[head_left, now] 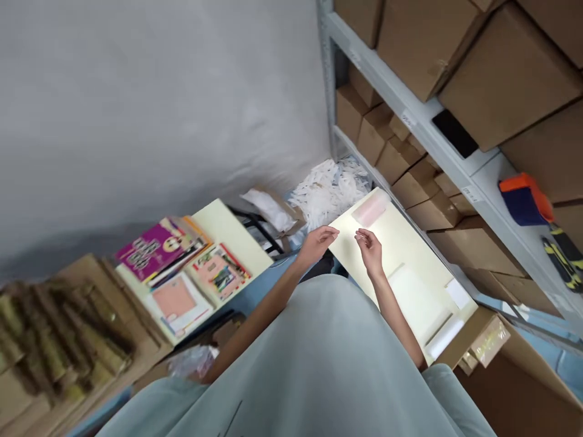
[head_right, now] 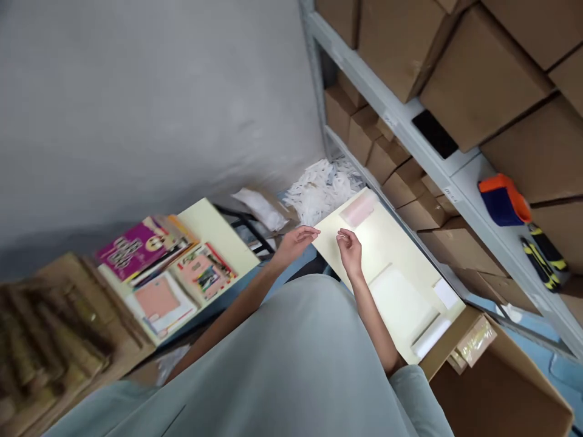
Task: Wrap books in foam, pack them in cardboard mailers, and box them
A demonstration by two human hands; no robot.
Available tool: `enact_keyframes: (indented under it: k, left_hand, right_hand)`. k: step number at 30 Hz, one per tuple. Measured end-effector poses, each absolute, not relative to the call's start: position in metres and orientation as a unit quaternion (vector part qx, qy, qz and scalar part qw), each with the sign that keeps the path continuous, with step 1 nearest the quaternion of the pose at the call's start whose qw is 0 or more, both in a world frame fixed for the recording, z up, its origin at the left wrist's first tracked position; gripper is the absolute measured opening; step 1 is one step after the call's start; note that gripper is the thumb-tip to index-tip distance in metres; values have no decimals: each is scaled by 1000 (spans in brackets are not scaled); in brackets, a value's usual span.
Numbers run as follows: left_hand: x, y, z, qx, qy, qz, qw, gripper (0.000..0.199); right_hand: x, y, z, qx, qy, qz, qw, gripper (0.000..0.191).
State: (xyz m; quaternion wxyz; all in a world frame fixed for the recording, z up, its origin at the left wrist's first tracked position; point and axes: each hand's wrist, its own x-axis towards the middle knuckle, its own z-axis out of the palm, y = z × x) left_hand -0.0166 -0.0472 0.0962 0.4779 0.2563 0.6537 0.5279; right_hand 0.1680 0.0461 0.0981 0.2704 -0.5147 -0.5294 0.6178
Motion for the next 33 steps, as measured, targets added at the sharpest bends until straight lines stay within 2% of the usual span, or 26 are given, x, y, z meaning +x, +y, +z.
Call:
enact_keyframes:
  k: [7, 14, 20, 27, 33]
  left_hand:
    - [21, -163, 129, 187, 670, 579, 425, 48]
    - [18, -252, 143, 130, 662, 649, 353, 49]
    - [-15, -334, 151, 102, 633, 707, 298, 44]
    - [-80, -485, 172, 66, 612, 758, 217, 39]
    - [-111, -599, 185, -19, 609, 788, 85, 35]
  right_hand:
    - [165, -40, 122, -371, -605, 684, 170, 51]
    - [130, -130, 138, -268, -647, 705, 112, 46]
    - [79, -205, 150, -212, -671, 705, 92, 45]
    - [-13, -343, 156, -118, -673, 729, 52, 42]
    - [-93, -455, 159, -21, -680, 733, -19, 43]
